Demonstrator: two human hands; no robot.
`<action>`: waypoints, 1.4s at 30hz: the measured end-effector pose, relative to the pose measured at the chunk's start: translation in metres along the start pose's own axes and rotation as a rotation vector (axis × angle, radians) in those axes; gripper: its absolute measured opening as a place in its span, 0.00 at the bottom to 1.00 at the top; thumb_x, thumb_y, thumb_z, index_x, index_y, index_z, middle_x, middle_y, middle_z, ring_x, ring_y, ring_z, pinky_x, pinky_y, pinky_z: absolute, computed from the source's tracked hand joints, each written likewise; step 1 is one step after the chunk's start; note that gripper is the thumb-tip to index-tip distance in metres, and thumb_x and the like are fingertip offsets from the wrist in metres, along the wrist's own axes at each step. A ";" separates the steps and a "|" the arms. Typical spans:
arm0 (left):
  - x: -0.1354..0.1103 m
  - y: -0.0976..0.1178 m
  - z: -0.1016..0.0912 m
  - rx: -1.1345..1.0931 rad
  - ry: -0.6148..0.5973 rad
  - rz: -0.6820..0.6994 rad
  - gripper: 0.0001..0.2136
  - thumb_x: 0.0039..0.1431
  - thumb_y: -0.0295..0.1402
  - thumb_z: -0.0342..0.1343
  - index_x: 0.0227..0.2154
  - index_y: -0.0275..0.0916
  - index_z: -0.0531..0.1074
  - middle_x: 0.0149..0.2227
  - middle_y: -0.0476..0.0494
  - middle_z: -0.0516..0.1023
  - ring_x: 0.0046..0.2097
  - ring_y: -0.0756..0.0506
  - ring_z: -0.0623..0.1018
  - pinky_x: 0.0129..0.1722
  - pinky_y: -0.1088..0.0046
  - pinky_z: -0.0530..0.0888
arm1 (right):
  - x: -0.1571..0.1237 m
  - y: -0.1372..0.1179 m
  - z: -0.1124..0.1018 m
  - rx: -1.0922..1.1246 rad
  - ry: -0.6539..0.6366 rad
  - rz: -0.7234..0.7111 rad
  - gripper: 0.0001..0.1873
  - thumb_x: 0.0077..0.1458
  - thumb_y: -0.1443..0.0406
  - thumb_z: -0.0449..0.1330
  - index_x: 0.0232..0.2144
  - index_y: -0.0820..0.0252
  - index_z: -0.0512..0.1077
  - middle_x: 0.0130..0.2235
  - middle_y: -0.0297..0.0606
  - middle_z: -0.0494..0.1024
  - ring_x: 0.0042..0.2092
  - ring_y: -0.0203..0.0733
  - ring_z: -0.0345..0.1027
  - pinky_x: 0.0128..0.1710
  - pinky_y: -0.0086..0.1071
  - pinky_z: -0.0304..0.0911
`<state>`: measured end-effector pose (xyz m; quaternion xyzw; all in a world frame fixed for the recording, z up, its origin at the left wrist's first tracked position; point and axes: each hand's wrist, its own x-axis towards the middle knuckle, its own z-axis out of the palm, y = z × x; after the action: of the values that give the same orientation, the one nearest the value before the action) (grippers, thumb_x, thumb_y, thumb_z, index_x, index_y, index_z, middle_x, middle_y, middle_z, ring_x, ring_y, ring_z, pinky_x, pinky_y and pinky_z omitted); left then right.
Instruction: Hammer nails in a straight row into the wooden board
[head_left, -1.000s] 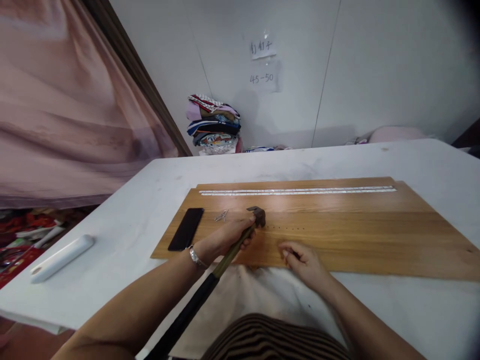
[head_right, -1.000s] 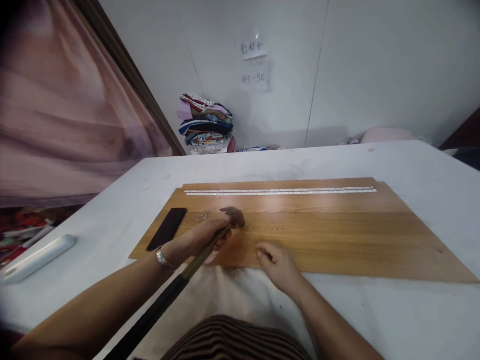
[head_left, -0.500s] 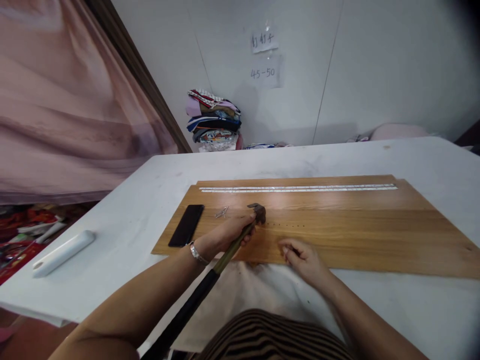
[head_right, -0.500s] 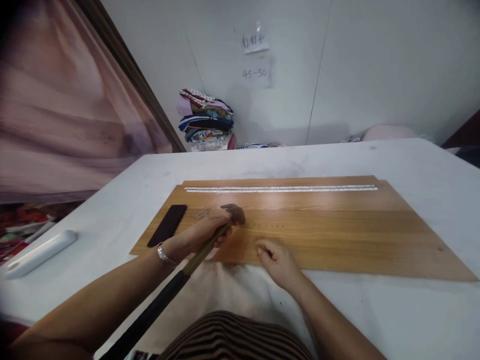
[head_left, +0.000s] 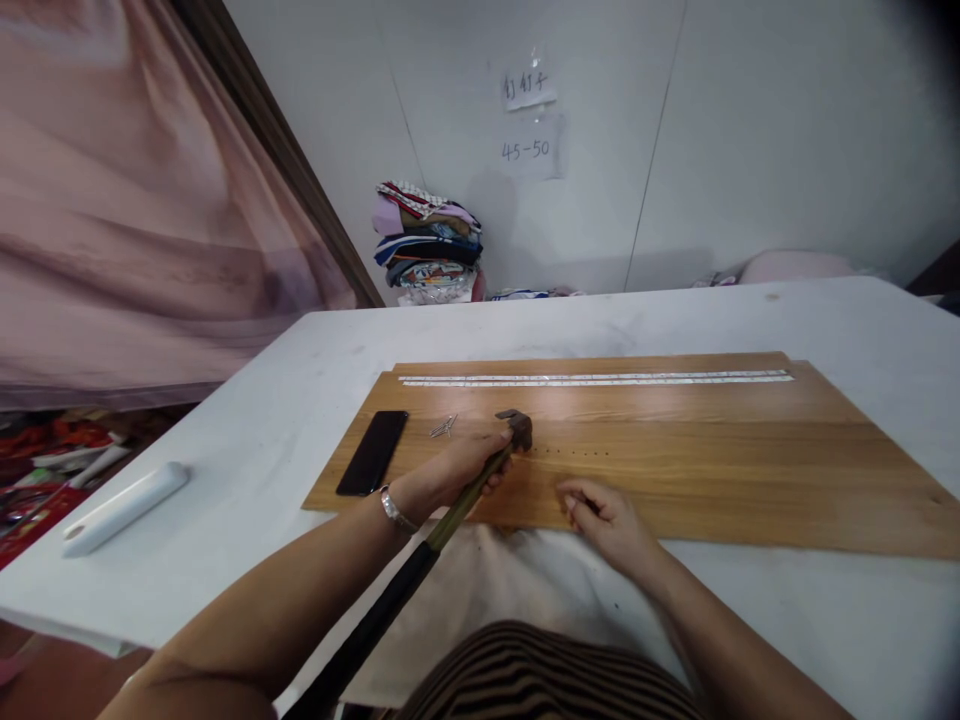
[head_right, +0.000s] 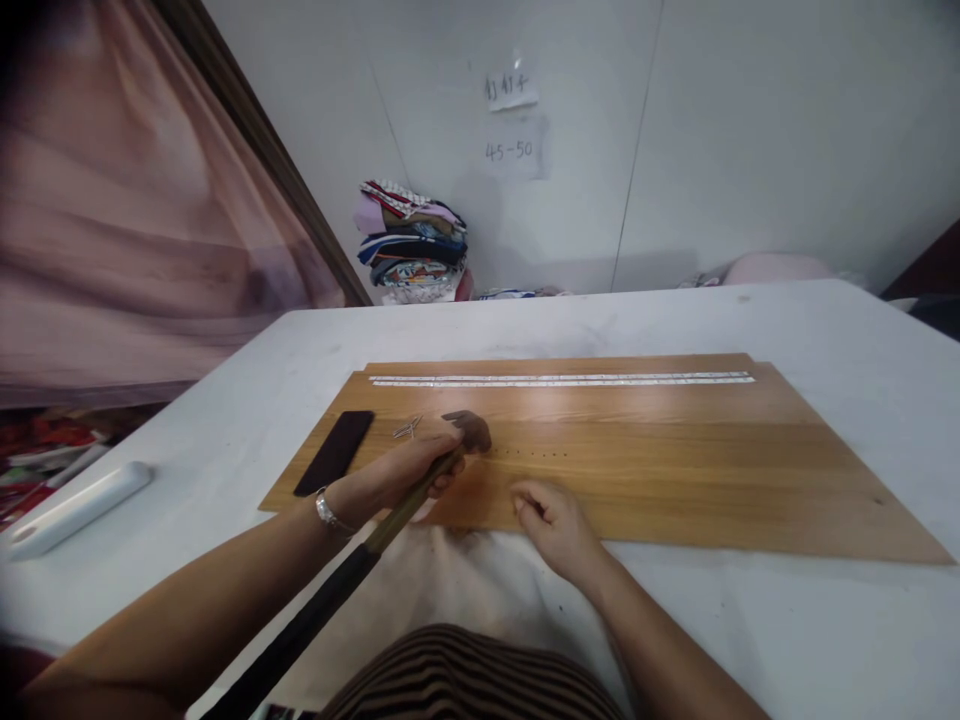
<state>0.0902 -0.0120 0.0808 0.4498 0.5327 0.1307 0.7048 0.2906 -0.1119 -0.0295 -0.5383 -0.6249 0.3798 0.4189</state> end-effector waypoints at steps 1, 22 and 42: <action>-0.001 0.002 0.000 0.005 -0.002 0.009 0.14 0.61 0.43 0.47 0.34 0.35 0.67 0.24 0.51 0.67 0.19 0.56 0.62 0.17 0.80 0.56 | 0.000 0.001 0.000 -0.001 0.001 0.000 0.14 0.59 0.63 0.52 0.39 0.58 0.77 0.28 0.37 0.77 0.28 0.38 0.70 0.29 0.30 0.67; 0.001 0.005 -0.004 0.034 -0.020 0.053 0.14 0.61 0.43 0.46 0.36 0.36 0.67 0.25 0.51 0.67 0.19 0.56 0.63 0.17 0.80 0.57 | 0.000 -0.001 0.000 -0.007 0.013 -0.013 0.13 0.58 0.64 0.52 0.38 0.58 0.77 0.27 0.36 0.77 0.27 0.38 0.69 0.28 0.30 0.66; 0.002 -0.002 -0.002 0.018 -0.008 0.029 0.14 0.61 0.43 0.47 0.33 0.36 0.67 0.25 0.50 0.68 0.19 0.56 0.63 0.17 0.80 0.57 | 0.000 0.003 0.002 -0.005 0.018 -0.025 0.13 0.58 0.65 0.53 0.39 0.58 0.77 0.29 0.37 0.77 0.28 0.37 0.69 0.29 0.29 0.66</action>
<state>0.0885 -0.0105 0.0785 0.4641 0.5245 0.1343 0.7011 0.2897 -0.1118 -0.0327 -0.5349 -0.6289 0.3682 0.4276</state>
